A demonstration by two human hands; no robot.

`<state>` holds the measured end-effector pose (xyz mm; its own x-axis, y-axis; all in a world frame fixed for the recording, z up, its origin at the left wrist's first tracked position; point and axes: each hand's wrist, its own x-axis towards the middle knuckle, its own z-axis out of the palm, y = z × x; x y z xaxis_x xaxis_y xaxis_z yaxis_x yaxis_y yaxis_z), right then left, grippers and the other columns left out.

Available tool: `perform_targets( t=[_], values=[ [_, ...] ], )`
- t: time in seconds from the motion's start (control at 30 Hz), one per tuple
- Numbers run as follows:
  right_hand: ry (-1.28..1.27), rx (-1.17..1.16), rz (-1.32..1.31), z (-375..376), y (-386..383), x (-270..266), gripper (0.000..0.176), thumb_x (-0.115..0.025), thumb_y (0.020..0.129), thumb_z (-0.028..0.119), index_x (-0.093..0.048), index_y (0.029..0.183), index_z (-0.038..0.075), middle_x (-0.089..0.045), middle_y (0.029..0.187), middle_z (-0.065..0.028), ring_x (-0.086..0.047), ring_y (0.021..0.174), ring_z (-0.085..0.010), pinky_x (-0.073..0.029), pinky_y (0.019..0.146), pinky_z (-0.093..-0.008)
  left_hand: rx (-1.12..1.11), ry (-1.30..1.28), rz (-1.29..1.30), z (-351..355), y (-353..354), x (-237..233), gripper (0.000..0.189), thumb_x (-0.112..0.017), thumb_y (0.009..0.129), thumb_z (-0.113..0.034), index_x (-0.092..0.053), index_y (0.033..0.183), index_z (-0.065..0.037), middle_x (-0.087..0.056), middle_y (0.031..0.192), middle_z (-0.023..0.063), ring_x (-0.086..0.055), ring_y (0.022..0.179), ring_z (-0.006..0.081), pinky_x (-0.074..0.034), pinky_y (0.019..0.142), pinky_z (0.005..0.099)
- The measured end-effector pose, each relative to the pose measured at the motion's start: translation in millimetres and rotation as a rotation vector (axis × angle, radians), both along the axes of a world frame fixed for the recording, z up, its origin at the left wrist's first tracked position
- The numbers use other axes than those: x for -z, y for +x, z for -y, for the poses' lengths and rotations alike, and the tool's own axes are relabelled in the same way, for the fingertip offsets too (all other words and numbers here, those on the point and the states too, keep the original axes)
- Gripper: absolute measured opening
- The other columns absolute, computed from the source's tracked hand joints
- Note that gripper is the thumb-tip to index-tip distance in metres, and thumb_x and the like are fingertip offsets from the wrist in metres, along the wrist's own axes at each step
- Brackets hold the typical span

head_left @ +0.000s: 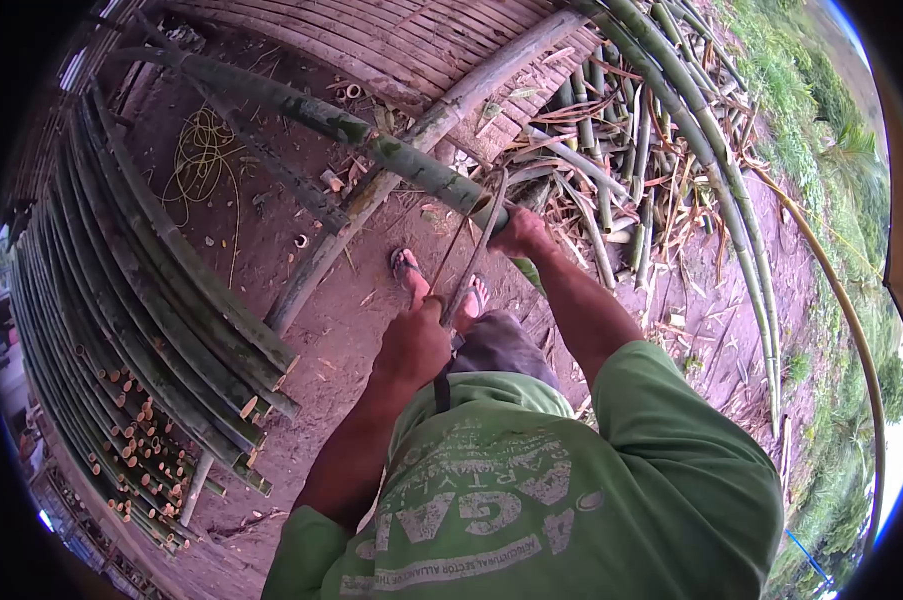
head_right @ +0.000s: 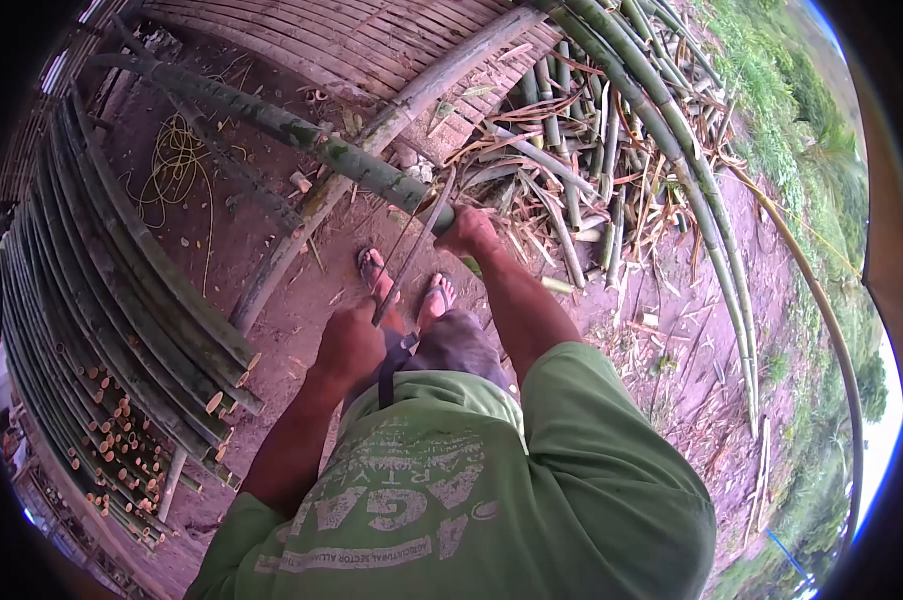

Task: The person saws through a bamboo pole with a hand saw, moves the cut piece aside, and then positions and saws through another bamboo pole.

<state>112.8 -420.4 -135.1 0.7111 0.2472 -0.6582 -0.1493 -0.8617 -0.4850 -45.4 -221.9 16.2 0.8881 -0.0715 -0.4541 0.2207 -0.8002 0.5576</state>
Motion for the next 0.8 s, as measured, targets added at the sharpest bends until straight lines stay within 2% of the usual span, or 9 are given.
perform_targets(
  t=[0.1, 0.17, 0.3, 0.43, 0.47, 0.57, 0.63, 0.7, 0.8],
  values=[
    [0.019, -0.056, 0.008, -17, -33, -12, 0.059, -0.077, 0.055, 0.027, -0.066, 0.109, 0.007, -0.070, 0.091, -0.0158, -0.068, 0.087, -0.0284, -0.054, 0.080, -0.0363, -0.057, -0.095, 0.041, -3, 12, 31, 0.025, -0.057, 0.077, -0.011, -0.058, 0.097, 0.005, -0.062, 0.076, 0.0304, -0.062, 0.074, 0.0492, -0.050, 0.069, 0.0544],
    [0.072, 0.005, -0.002, -18, -40, -10, 0.060, -0.076, 0.055, 0.026, -0.066, 0.110, 0.006, -0.070, 0.091, -0.0155, -0.068, 0.085, -0.0278, -0.054, 0.079, -0.0357, -0.066, -0.043, 0.034, -24, -8, 11, 0.026, -0.057, 0.077, -0.011, -0.059, 0.096, 0.006, -0.062, 0.076, 0.0310, -0.063, 0.075, 0.0473, -0.051, 0.068, 0.0530],
    [0.006, -0.018, 0.006, 0, -15, -15, 0.058, -0.077, 0.054, 0.027, -0.067, 0.107, 0.006, -0.070, 0.090, -0.0147, -0.068, 0.086, -0.0277, -0.054, 0.080, -0.0351, -0.134, -0.041, -0.032, -48, -75, -22, 0.025, -0.059, 0.073, -0.012, -0.059, 0.092, 0.004, -0.062, 0.074, 0.0285, -0.063, 0.073, 0.0445, -0.051, 0.067, 0.0516],
    [0.100, -0.096, -0.064, 2, -17, -27, 0.055, -0.079, 0.050, 0.028, -0.069, 0.099, 0.004, -0.070, 0.089, -0.0144, -0.068, 0.084, -0.0267, -0.054, 0.077, -0.0345, -0.126, 0.000, -0.125, -48, -123, -40, 0.022, -0.060, 0.071, -0.010, -0.058, 0.088, 0.003, -0.061, 0.072, 0.0276, -0.063, 0.071, 0.0433, -0.050, 0.067, 0.0515],
    [0.101, -0.091, -0.033, -1, -24, -20, 0.056, -0.079, 0.049, 0.027, -0.069, 0.098, 0.003, -0.070, 0.088, -0.0150, -0.067, 0.080, -0.0261, -0.054, 0.075, -0.0344, -0.135, -0.012, -0.043, -49, -125, -39, 0.012, -0.056, 0.071, -0.006, -0.055, 0.078, 0.004, -0.058, 0.068, 0.0268, -0.061, 0.067, 0.0436, -0.047, 0.060, 0.0495],
    [0.095, -0.142, -0.166, -12, -32, -33, 0.057, -0.079, 0.048, 0.027, -0.069, 0.098, 0.002, -0.070, 0.090, -0.0157, -0.067, 0.081, -0.0272, -0.053, 0.076, -0.0353, -0.204, -0.054, -0.077, -39, -99, -28, 0.024, -0.060, 0.071, -0.009, -0.059, 0.091, 0.005, -0.062, 0.073, 0.0274, -0.063, 0.072, 0.0433, -0.051, 0.068, 0.0506],
    [0.072, -0.125, -0.104, -14, -41, -27, 0.057, -0.080, 0.049, 0.028, -0.069, 0.099, 0.003, -0.070, 0.089, -0.0154, -0.066, 0.080, -0.0274, -0.053, 0.076, -0.0357, -0.241, -0.057, -0.024, -24, -72, 3, 0.012, -0.057, 0.072, -0.006, -0.056, 0.080, 0.004, -0.059, 0.069, 0.0266, -0.061, 0.070, 0.0444, -0.047, 0.062, 0.0511],
    [0.091, -0.133, -0.104, -10, -42, -43, 0.056, -0.080, 0.050, 0.029, -0.068, 0.099, 0.003, -0.070, 0.089, -0.0152, -0.066, 0.080, -0.0275, -0.053, 0.076, -0.0358, -0.220, -0.057, 0.048, -29, -64, 23, 0.022, -0.060, 0.072, -0.008, -0.059, 0.091, 0.004, -0.062, 0.073, 0.0267, -0.062, 0.074, 0.0443, -0.049, 0.068, 0.0513],
    [0.051, -0.008, -0.031, 26, -12, -72, 0.053, -0.079, 0.054, 0.026, -0.068, 0.101, 0.005, -0.071, 0.087, -0.0118, -0.067, 0.078, -0.0238, -0.053, 0.076, -0.0341, -0.143, 0.018, -0.069, -67, -105, 27, 0.030, -0.062, 0.072, -0.011, -0.061, 0.098, 0.004, -0.064, 0.075, 0.0253, -0.063, 0.075, 0.0439, -0.050, 0.072, 0.0517]
  ],
)
